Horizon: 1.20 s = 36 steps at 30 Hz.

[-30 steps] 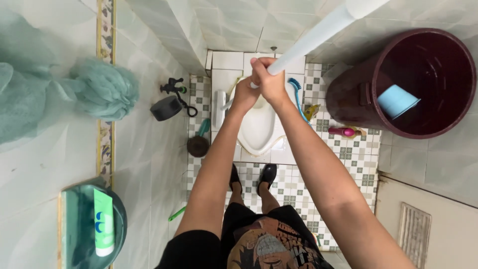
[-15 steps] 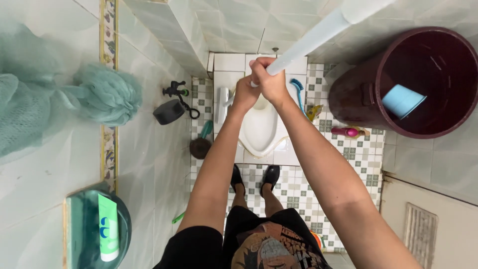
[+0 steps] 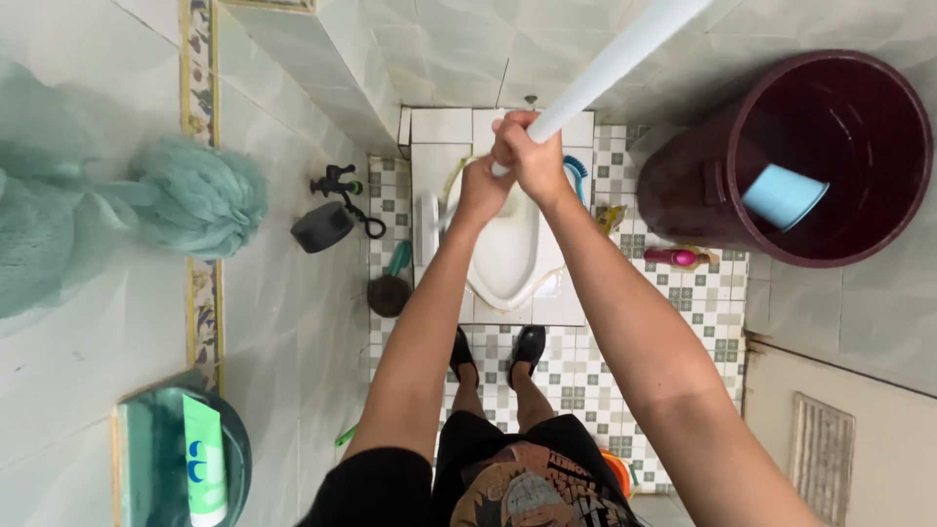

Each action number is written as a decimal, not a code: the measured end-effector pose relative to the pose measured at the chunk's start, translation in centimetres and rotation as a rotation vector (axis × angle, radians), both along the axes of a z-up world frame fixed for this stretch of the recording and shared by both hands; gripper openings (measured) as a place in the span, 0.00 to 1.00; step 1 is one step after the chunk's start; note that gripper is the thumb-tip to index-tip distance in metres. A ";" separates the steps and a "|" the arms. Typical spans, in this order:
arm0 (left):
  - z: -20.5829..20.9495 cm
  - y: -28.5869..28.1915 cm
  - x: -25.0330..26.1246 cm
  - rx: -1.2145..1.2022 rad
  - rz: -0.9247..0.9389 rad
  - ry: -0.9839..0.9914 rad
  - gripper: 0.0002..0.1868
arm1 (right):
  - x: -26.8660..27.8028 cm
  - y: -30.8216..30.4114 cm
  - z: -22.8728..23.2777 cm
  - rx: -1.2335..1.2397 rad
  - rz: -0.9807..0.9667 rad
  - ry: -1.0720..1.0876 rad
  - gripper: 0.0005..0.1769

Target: Cleaning a squat toilet using a scrub brush, cleaning solution, and rinsing with water from a dipper.

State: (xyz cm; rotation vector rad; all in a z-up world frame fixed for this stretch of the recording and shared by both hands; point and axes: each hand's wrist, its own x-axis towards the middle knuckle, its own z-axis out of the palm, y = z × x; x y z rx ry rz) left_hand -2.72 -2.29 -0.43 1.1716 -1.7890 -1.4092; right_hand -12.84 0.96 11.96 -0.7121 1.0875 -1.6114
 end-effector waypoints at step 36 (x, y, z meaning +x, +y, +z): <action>-0.2 4.0 -1.6 0.068 -0.091 -0.040 0.12 | -2.8 3.4 -1.1 0.006 -0.033 -0.034 0.17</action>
